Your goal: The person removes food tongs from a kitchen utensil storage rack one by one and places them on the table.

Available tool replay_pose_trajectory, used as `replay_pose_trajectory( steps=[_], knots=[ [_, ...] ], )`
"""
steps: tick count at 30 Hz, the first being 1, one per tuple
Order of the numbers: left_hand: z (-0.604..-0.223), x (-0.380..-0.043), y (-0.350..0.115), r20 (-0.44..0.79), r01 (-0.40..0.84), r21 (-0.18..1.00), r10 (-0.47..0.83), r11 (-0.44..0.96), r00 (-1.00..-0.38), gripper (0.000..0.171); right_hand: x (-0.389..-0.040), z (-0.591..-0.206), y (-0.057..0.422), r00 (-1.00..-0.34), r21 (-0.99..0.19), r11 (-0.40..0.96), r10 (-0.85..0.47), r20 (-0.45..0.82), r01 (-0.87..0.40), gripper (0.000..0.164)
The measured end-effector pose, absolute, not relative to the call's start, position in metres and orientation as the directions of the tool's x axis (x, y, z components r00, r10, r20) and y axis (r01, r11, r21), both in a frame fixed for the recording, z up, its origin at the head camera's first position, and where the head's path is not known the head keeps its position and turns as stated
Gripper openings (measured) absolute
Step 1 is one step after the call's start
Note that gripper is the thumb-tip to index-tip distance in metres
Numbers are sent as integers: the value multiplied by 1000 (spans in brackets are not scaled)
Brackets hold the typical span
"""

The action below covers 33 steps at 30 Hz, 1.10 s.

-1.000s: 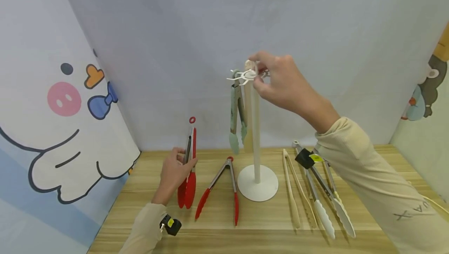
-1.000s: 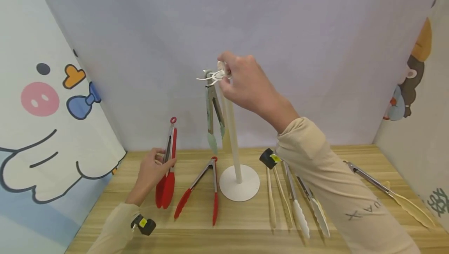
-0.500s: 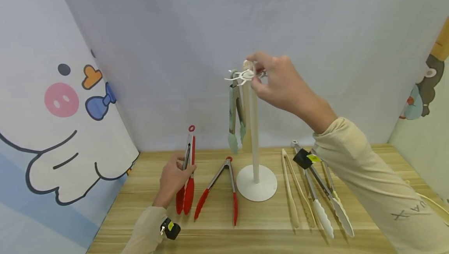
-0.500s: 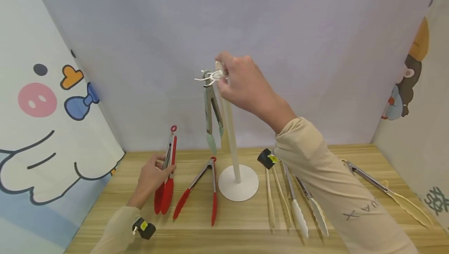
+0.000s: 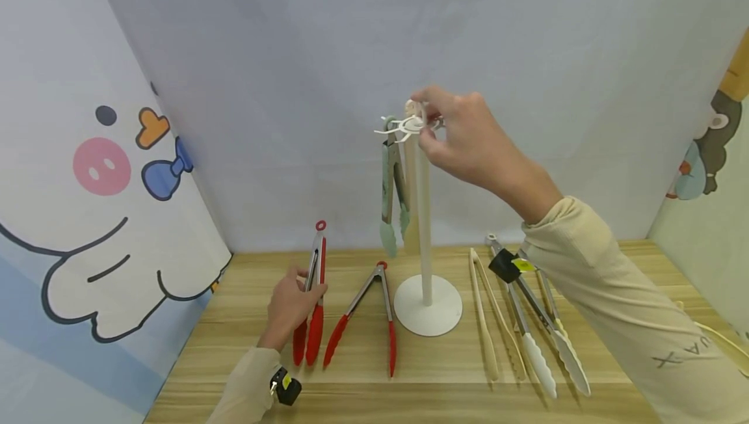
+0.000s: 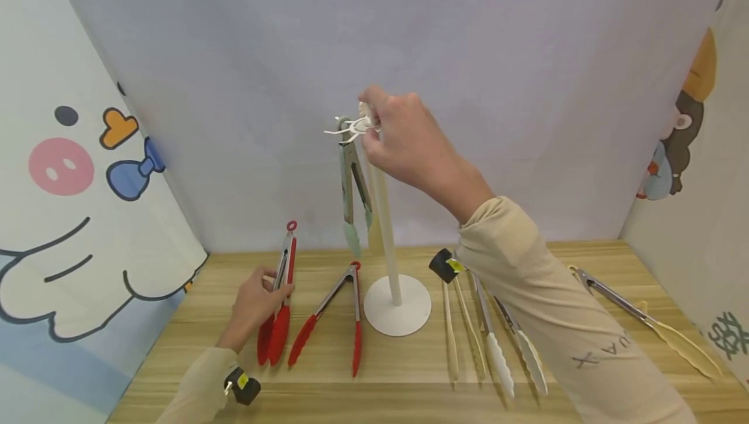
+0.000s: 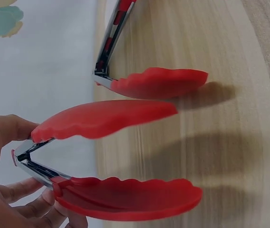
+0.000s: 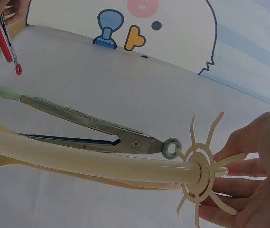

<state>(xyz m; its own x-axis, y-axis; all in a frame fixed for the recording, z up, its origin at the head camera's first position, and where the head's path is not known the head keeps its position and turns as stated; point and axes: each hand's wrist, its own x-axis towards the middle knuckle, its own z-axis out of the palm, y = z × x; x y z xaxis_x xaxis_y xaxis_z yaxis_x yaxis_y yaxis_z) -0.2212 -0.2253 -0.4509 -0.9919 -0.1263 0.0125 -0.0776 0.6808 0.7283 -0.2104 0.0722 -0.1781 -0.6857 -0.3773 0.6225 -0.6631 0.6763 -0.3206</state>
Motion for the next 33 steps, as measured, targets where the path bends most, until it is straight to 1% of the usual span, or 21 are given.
replay_pose_trajectory(
  steps=[9,26,33],
  knots=[
    [-460,-222,-224,1,-89,699,-125,709,-992,44,-210,-178,74,-685,-323,675,-372,626,-663,35],
    [-471,-222,-223,-27,-92,698,-102,710,-994,42,-210,-179,74,-684,-322,677,-368,630,-662,36],
    [-477,-225,-223,-28,-96,676,-104,731,-994,43,-212,-181,74,-682,-322,676,-369,631,-663,36]
  ],
)
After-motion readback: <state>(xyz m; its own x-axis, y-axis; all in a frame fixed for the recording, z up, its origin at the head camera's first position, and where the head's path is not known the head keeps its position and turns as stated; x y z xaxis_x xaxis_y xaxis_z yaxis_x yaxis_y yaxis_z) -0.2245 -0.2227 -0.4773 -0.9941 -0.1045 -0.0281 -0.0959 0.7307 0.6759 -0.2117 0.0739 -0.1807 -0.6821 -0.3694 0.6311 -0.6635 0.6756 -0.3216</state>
